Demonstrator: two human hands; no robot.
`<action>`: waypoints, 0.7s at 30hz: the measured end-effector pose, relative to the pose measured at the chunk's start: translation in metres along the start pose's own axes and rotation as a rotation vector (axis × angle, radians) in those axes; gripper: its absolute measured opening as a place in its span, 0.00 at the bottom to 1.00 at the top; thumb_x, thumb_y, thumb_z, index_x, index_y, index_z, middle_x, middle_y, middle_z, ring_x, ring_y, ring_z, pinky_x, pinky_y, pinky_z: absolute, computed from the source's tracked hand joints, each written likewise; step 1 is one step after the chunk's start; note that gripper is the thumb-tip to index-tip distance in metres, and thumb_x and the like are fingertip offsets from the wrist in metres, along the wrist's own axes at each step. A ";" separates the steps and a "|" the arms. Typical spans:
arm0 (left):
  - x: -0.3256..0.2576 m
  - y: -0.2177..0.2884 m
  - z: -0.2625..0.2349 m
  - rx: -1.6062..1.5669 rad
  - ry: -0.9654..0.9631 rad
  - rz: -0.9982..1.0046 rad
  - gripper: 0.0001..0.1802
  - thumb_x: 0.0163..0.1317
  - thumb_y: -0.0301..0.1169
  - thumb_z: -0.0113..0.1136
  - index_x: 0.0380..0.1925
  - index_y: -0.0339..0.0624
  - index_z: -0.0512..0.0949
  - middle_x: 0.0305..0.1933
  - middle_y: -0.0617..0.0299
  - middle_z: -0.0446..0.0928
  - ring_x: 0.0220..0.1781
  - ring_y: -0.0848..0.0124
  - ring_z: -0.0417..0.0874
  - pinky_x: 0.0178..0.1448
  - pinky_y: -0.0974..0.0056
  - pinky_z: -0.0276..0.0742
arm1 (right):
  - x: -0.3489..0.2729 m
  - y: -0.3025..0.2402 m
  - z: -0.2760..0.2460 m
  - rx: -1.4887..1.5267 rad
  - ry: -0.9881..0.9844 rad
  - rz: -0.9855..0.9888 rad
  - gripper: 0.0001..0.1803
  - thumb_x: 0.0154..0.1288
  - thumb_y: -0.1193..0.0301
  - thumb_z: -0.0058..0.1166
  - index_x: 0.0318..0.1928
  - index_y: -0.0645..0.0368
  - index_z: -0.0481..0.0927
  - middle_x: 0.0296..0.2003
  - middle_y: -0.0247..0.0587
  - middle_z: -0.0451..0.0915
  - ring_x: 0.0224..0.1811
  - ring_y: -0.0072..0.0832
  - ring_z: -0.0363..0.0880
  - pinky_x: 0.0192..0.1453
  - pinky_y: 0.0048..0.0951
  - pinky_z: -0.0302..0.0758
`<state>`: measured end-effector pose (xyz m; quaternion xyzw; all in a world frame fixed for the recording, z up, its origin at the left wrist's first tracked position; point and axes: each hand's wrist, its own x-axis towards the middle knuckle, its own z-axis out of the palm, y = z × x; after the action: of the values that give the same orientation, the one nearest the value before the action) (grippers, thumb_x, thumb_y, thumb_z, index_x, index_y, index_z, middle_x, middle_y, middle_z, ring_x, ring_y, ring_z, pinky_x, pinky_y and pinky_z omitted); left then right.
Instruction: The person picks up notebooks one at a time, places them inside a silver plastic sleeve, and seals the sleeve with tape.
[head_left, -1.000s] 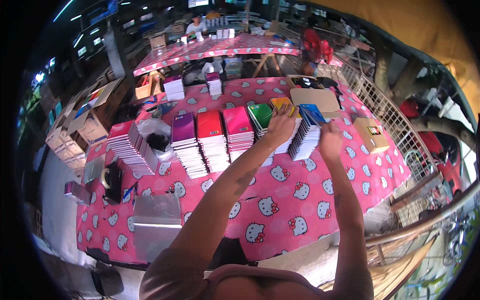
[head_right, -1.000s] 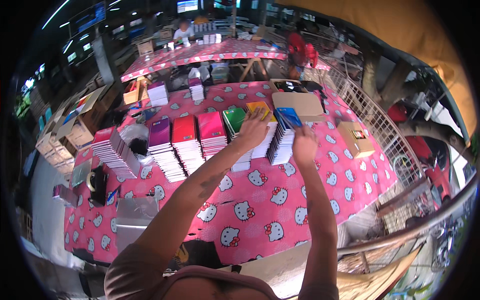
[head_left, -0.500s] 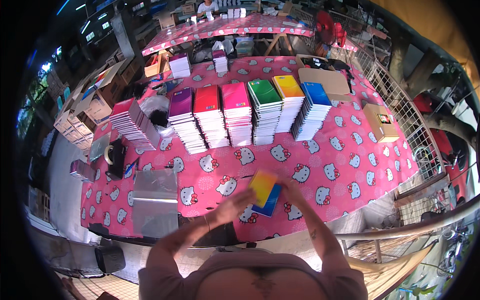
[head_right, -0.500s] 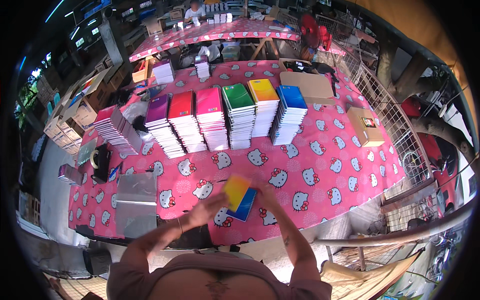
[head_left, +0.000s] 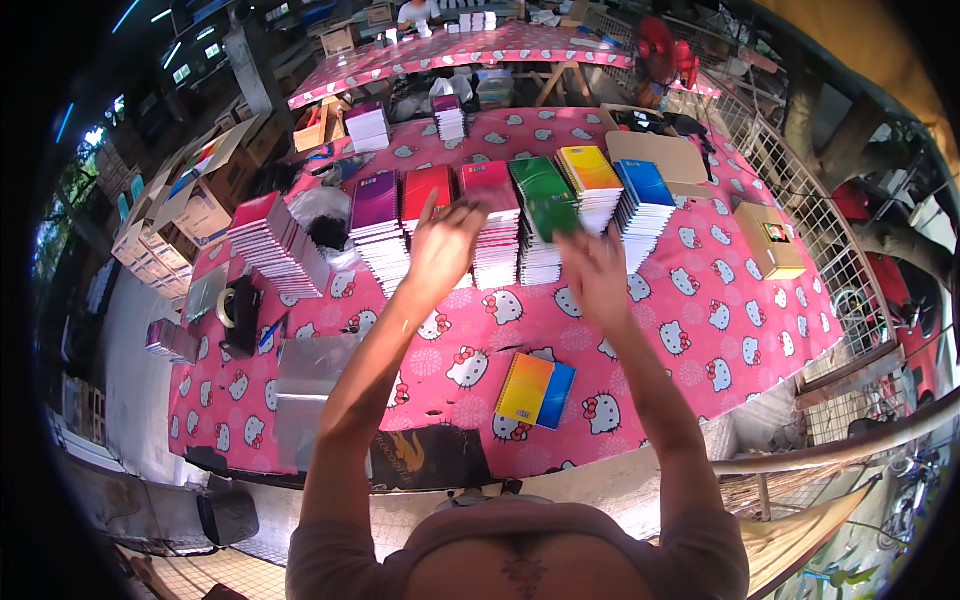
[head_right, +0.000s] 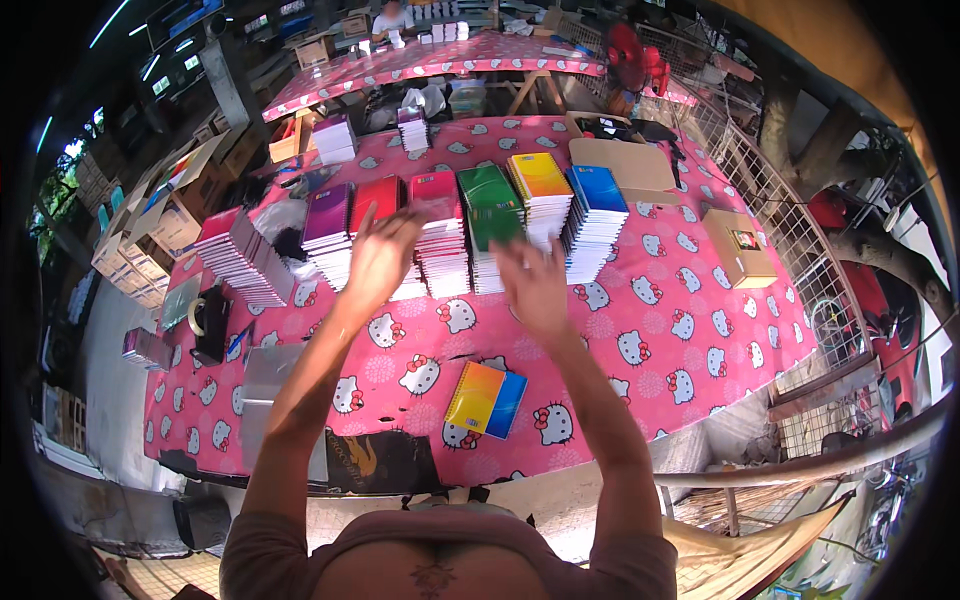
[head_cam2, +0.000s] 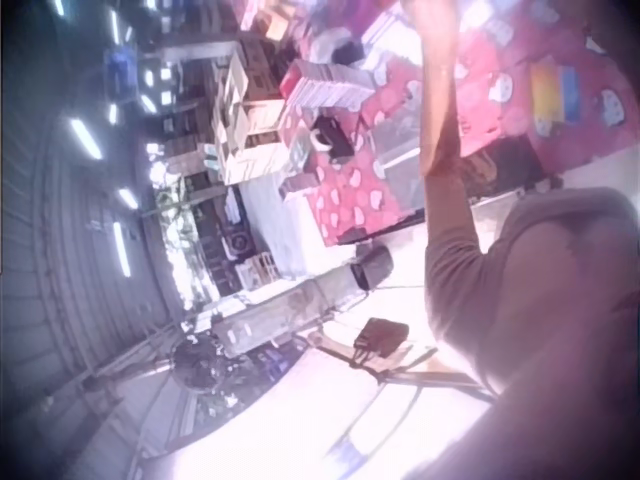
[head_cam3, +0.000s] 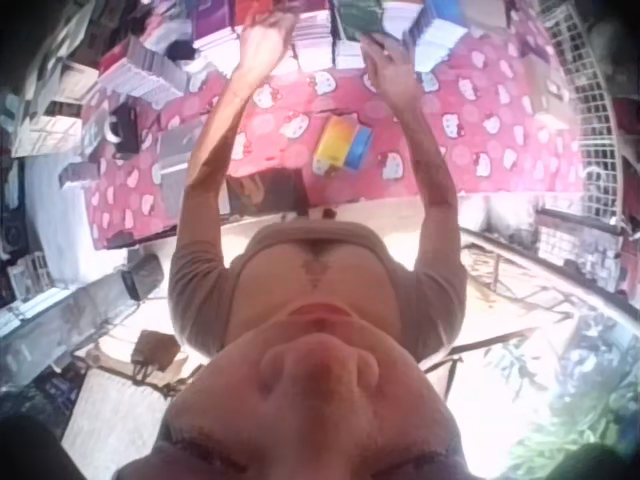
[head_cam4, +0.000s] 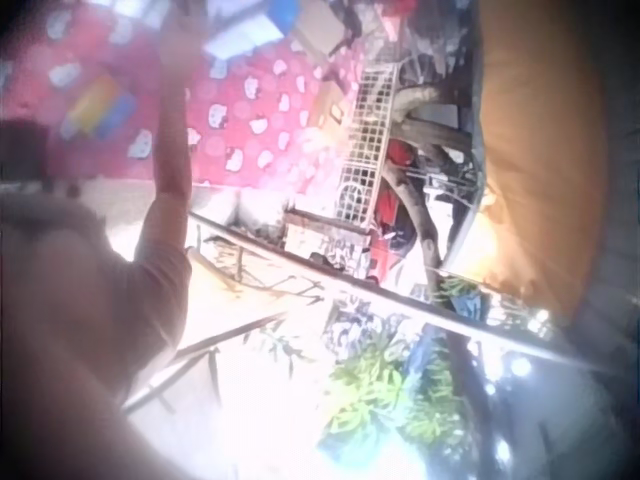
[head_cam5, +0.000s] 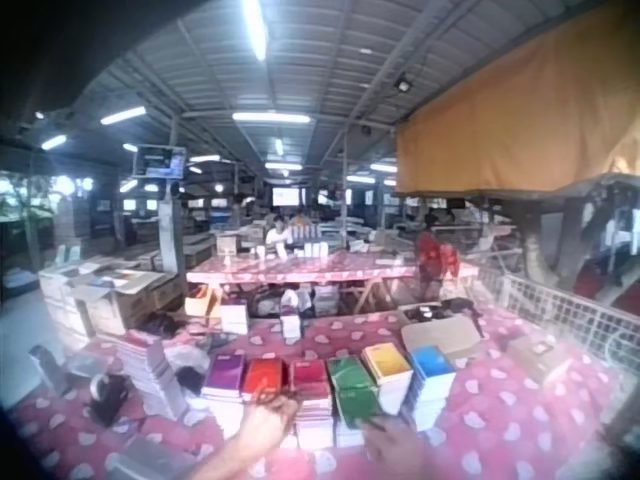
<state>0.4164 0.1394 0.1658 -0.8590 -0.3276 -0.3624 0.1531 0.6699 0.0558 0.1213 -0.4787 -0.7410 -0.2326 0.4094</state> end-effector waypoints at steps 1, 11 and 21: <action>-0.006 0.027 -0.024 -0.048 0.029 -0.009 0.18 0.61 0.22 0.56 0.52 0.40 0.79 0.45 0.51 0.84 0.52 0.55 0.85 0.66 0.44 0.74 | -0.042 -0.017 -0.021 -0.007 -0.105 0.067 0.23 0.63 0.71 0.58 0.60 0.44 0.80 0.46 0.38 0.77 0.51 0.35 0.77 0.60 0.50 0.71; -0.221 0.142 0.012 -0.303 -0.323 0.057 0.22 0.65 0.35 0.61 0.58 0.39 0.77 0.59 0.51 0.79 0.67 0.56 0.76 0.70 0.45 0.69 | -0.151 -0.059 -0.015 0.362 0.002 0.775 0.23 0.64 0.80 0.51 0.60 0.64 0.70 0.48 0.55 0.74 0.57 0.51 0.74 0.61 0.45 0.70; -0.034 -0.039 -0.001 0.204 -0.291 -0.128 0.30 0.60 0.23 0.52 0.65 0.40 0.72 0.64 0.52 0.77 0.68 0.56 0.76 0.80 0.37 0.45 | 0.023 0.110 0.013 -0.237 -0.136 0.113 0.21 0.65 0.71 0.53 0.59 0.57 0.77 0.51 0.42 0.77 0.58 0.41 0.75 0.73 0.58 0.60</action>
<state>0.3720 0.1528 0.1426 -0.8597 -0.4353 -0.2084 0.1672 0.7589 0.1251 0.1276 -0.5795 -0.7061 -0.2621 0.3112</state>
